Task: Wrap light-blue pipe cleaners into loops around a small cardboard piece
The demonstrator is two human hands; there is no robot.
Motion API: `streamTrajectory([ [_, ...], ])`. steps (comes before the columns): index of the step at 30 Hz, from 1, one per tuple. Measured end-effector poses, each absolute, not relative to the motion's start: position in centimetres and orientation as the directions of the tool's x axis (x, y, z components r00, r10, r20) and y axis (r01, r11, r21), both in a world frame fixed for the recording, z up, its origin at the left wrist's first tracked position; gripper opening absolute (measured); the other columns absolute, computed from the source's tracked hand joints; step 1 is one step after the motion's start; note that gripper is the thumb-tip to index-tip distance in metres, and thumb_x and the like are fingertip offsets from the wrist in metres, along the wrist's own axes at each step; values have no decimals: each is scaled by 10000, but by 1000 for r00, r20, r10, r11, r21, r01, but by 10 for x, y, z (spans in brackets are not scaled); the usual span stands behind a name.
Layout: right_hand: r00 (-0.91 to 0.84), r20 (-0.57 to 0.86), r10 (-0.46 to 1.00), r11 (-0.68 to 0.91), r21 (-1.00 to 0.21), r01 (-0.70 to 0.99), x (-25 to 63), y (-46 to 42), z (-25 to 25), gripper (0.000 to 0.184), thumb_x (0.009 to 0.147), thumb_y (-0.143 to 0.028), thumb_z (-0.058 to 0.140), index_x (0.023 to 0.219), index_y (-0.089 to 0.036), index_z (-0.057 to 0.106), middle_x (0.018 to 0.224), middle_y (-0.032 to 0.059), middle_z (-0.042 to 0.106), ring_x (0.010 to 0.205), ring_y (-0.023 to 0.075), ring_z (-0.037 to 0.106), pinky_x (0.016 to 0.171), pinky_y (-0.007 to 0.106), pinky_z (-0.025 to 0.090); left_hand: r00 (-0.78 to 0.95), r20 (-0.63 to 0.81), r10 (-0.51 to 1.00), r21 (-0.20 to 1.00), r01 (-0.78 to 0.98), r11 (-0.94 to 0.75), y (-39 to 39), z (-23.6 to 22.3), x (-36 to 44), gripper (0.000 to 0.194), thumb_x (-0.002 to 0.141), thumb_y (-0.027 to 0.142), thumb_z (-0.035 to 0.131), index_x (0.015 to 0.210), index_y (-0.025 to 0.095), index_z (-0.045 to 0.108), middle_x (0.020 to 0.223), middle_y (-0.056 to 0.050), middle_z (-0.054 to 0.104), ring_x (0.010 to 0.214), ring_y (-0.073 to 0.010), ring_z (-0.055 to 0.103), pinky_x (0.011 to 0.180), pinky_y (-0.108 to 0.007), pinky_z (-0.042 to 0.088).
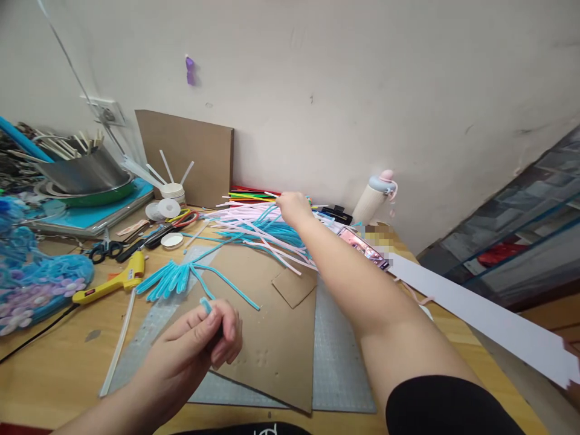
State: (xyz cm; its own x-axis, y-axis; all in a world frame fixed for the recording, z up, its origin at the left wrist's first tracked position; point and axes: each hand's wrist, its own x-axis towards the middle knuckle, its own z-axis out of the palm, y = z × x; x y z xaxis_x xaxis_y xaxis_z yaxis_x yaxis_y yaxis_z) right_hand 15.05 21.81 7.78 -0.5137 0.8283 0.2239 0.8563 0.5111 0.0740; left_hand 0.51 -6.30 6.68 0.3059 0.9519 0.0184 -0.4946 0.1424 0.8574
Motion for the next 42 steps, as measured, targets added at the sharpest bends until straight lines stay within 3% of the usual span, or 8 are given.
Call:
streamTrajectory([
  [4,-410,430,804,446,20,895,148,214,101,350,904,-220,269,1039,-135,581,1056,144,576,954,242,523,776,315,344,328,20,945,868,-474,146,-64,67,7,287,849,374,478,694,154,578,514,23,417,506,-96,366,539,-245,269],
  [11,-43,747,664,423,-328,845,160,215,142,283,875,-193,309,897,-129,584,884,112,608,838,203,534,742,286,363,327,18,945,871,-469,146,-67,65,5,292,852,374,473,693,152,576,518,25,413,512,-95,367,538,-239,267],
  [14,-72,658,749,405,-370,836,165,198,138,316,879,-249,293,865,-124,583,776,78,606,728,174,528,664,261,363,332,15,943,872,-466,150,-68,64,4,294,851,371,477,688,148,577,519,24,416,511,-92,371,539,-237,266],
  [18,-288,309,907,390,-350,852,167,151,89,340,842,-257,317,679,-141,592,587,22,583,543,125,497,529,212,327,350,-4,937,864,-470,179,-70,64,3,296,836,383,499,680,144,578,511,29,407,496,-87,353,529,-235,253],
  [23,-315,165,935,349,-261,900,171,92,18,267,733,-220,448,511,-148,578,501,48,573,497,135,484,497,229,266,382,-43,923,864,-450,227,-69,64,2,307,824,396,512,667,138,572,512,32,394,488,-81,337,517,-234,224],
  [30,-364,145,920,388,-225,894,181,68,1,257,791,-228,422,644,-170,624,686,45,642,646,142,534,576,238,296,426,-36,904,883,-410,228,-69,59,3,323,828,407,494,667,136,564,510,29,400,483,-81,345,512,-237,221],
  [36,-268,235,934,323,-241,915,188,83,3,321,812,-190,435,1109,-200,555,822,49,658,755,182,566,660,259,355,443,-83,892,859,-422,290,-73,55,4,338,800,449,524,693,130,556,508,48,327,465,-66,269,474,-224,171],
  [42,-471,311,826,552,-271,789,153,88,7,238,849,-200,433,1038,-174,576,1089,94,585,1026,197,499,889,300,336,418,-82,905,808,-503,306,-72,48,11,424,812,557,435,761,148,534,548,71,207,442,-52,119,418,-196,96],
])
